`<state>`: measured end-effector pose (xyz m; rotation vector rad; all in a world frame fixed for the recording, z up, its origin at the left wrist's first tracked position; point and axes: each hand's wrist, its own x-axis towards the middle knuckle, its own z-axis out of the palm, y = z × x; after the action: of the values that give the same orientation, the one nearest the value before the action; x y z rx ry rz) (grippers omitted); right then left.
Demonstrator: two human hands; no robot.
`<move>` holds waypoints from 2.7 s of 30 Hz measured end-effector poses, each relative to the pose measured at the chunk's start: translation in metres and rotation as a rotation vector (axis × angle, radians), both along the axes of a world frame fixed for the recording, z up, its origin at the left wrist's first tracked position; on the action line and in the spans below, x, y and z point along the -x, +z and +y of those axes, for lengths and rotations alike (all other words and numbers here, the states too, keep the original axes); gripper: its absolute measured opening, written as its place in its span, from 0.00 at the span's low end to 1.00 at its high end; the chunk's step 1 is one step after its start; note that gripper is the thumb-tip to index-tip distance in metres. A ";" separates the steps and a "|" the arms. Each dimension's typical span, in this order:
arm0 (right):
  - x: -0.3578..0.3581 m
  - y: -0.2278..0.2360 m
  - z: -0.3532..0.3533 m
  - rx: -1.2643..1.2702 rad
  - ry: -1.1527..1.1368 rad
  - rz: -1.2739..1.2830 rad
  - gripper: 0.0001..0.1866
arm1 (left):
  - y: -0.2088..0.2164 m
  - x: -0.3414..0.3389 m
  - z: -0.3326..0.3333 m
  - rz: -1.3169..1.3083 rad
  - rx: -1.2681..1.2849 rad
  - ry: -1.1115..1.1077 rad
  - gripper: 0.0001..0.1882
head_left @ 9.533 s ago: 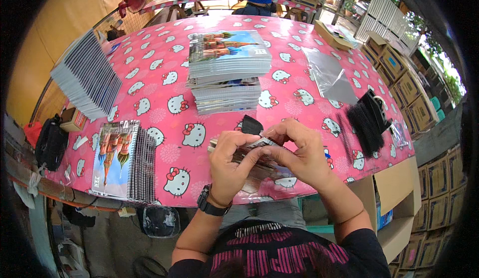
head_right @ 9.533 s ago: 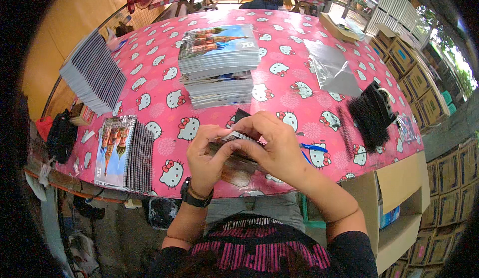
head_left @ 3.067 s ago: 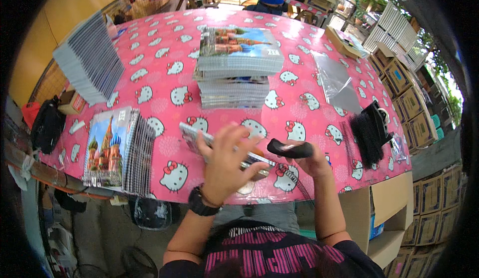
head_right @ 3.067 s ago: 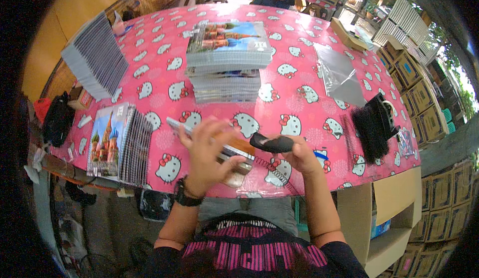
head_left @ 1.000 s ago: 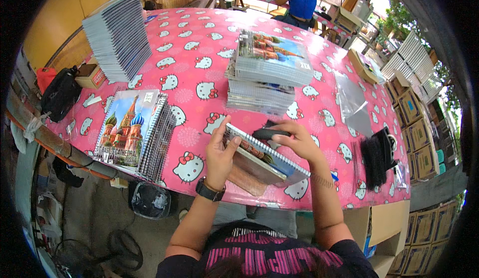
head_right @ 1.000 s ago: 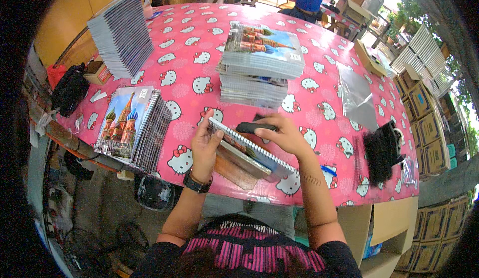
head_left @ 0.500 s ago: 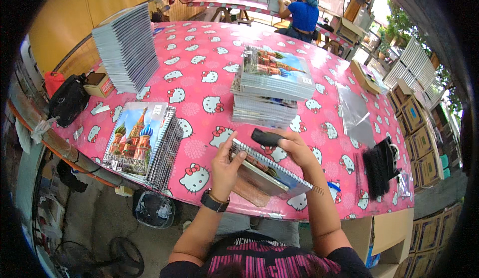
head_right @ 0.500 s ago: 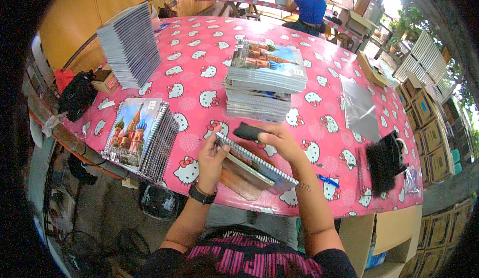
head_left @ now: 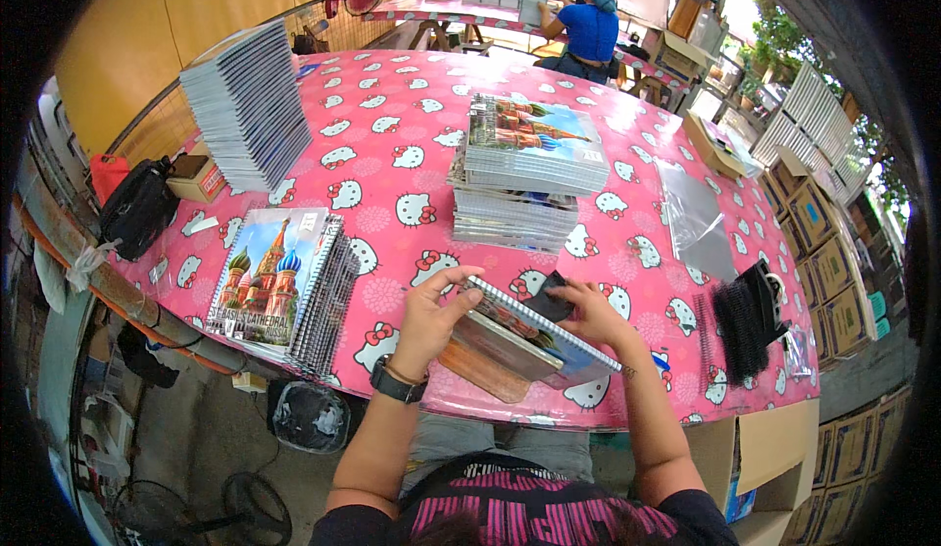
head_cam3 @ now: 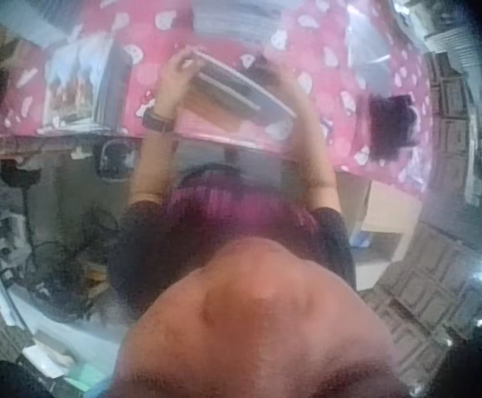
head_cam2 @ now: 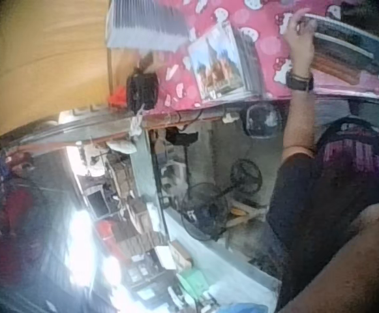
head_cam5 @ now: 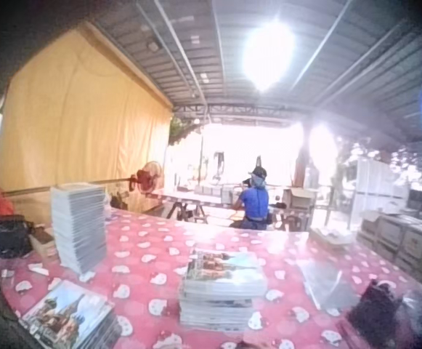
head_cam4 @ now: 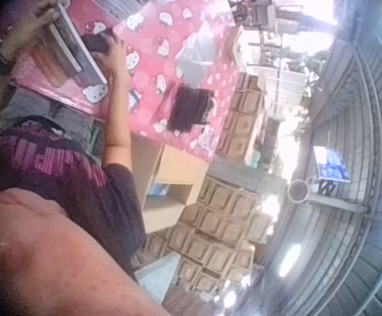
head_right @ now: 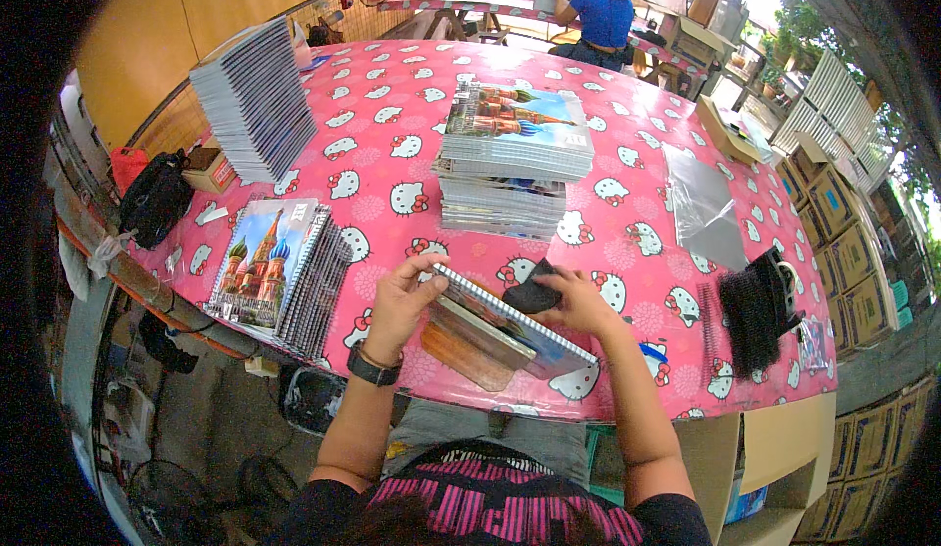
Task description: The person assembles spiral-bound notebooks by aligning printed pages and covers on a wooden stand, threading a plastic coil through the holes, and using a hand tool to crimp the ends of the coil.
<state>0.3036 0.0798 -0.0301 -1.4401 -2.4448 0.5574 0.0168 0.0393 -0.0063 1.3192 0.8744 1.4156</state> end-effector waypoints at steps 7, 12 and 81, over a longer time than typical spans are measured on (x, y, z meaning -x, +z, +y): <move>0.047 0.133 -0.082 -0.082 0.083 0.567 0.22 | 0.051 -0.034 -0.031 0.042 -0.111 -0.125 0.08; 0.056 0.128 -0.107 -0.327 0.005 0.695 0.21 | 0.069 -0.063 -0.046 0.175 -0.260 -0.135 0.11; 0.004 0.106 0.155 -0.130 -0.524 0.643 0.24 | 0.125 0.059 -0.054 0.682 -0.637 0.373 0.20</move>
<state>0.2999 0.2345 0.0758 -1.4720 -1.5134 0.6024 -0.0418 -0.0146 0.1183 2.2986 1.2065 1.6232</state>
